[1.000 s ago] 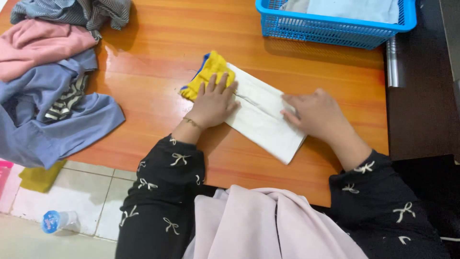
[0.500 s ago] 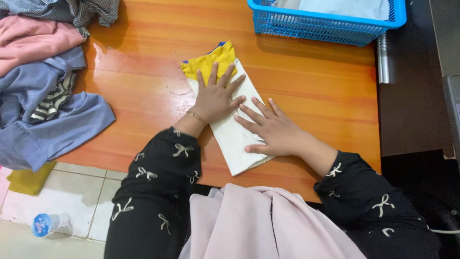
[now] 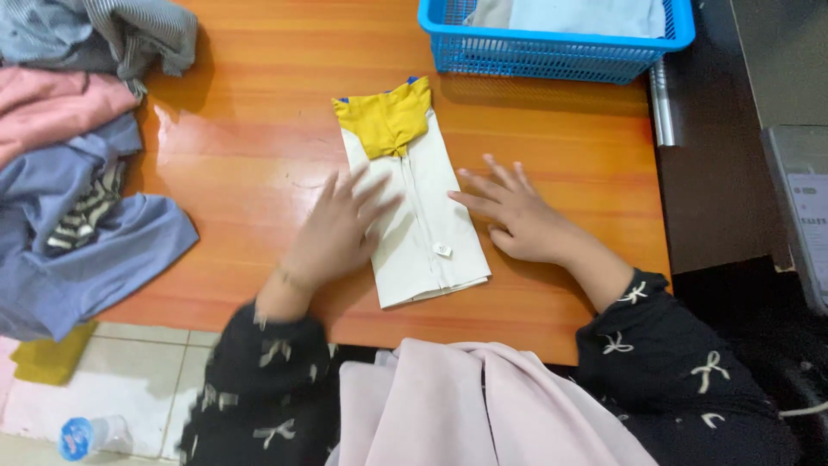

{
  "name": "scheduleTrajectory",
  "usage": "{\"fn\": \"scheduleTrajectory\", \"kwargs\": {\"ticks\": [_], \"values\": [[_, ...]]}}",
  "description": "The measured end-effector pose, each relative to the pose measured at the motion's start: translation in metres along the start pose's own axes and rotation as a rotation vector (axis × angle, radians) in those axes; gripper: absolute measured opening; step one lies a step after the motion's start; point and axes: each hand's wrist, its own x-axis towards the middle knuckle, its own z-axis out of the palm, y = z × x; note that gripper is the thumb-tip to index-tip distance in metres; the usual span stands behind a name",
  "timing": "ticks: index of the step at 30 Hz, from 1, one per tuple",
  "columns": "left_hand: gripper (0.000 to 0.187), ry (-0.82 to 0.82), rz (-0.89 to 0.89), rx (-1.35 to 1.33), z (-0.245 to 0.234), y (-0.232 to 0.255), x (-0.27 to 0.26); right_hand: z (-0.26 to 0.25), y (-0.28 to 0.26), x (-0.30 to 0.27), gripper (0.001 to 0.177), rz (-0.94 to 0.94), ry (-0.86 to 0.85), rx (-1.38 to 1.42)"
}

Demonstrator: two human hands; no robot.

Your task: Folding various items of clothing on a wooden table and placing them into a blue plastic basket.

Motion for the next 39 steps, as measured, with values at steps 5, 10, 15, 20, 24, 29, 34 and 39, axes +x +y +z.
{"fn": "scheduleTrajectory", "kwargs": {"ticks": [5,10,15,20,24,29,34,39], "values": [[0.057,-0.143,-0.010,-0.183,-0.017,0.036,-0.043,-0.002,-0.014,0.001,0.077,-0.063,0.041,-0.067],[0.043,0.034,-0.021,-0.221,-0.018,0.054,-0.052,0.007,-0.022,0.002,0.053,-0.285,0.149,-0.097],[0.030,0.047,-0.269,-0.428,-0.005,0.050,-0.072,0.003,-0.010,-0.011,0.036,-0.234,0.061,0.183],[0.028,-0.195,-0.706,-0.748,0.014,0.022,-0.061,0.018,0.017,0.004,0.028,0.045,-0.089,0.706],[0.047,0.113,-0.814,-1.493,0.019,-0.003,-0.012,0.010,0.012,0.043,0.046,0.445,0.067,1.157],[0.088,0.035,-1.041,-1.618,0.033,-0.005,0.003,0.003,-0.002,0.044,0.079,0.541,0.120,1.225],[0.109,0.194,-0.476,-1.367,0.053,-0.011,-0.003,0.009,-0.003,0.034,0.095,0.305,0.251,1.127],[0.102,0.162,-0.526,-1.412,0.077,-0.035,0.012,0.004,-0.004,0.036,0.090,0.422,0.272,1.047]]}}
